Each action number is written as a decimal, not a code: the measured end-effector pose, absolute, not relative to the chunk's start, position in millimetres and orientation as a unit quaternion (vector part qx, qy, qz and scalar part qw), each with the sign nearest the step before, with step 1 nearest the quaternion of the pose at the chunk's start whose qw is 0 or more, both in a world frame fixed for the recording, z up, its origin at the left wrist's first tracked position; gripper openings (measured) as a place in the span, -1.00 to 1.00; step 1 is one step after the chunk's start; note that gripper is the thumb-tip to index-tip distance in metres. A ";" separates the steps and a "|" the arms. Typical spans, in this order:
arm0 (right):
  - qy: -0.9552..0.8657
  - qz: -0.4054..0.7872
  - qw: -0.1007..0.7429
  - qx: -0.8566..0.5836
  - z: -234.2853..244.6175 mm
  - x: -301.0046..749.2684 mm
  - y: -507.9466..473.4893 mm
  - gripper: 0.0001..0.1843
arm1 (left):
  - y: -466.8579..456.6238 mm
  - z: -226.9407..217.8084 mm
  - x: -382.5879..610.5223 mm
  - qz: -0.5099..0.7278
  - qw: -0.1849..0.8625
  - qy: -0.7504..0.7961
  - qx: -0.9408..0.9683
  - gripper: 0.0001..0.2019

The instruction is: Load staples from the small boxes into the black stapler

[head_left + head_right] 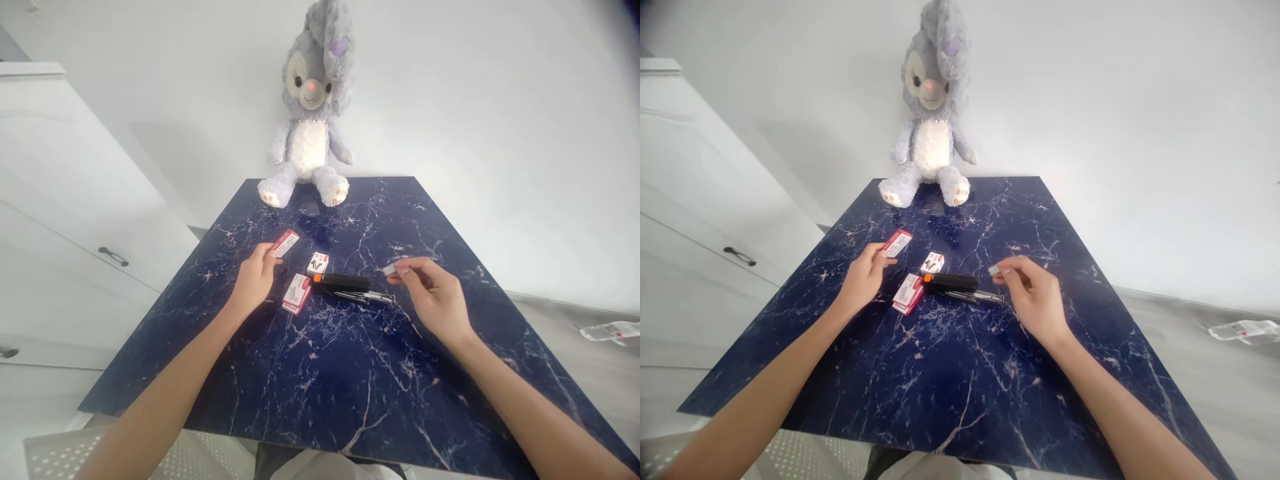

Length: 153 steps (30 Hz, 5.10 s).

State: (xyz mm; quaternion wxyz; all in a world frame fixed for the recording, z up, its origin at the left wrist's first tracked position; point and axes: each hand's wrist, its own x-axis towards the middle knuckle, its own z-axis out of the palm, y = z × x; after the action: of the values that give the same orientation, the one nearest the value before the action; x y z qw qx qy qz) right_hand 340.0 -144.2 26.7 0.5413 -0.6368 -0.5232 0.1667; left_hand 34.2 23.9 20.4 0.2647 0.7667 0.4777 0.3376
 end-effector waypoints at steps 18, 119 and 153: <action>-0.756 -0.054 0.439 -0.482 23.1 300.6 -156.4 -0.65 | -51.0 31.4 65.1 0.310 0.408 0.236 0.826 -0.77; -0.679 0.223 0.437 -0.546 21.7 285.3 -162.1 -0.85 | -46.2 31.7 60.4 0.271 0.560 0.250 0.742 -0.81; -0.634 0.107 0.142 -0.753 20.6 333.5 -149.6 -0.49 | -4.4 22.1 53.5 0.234 0.076 0.255 0.935 -0.61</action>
State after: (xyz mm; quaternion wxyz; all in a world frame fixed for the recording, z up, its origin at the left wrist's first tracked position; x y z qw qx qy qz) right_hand 333.5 -149.6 20.6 0.1424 -0.7528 -0.6338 0.1066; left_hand 53.5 -4.4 22.1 0.0757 0.9351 0.2555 0.2336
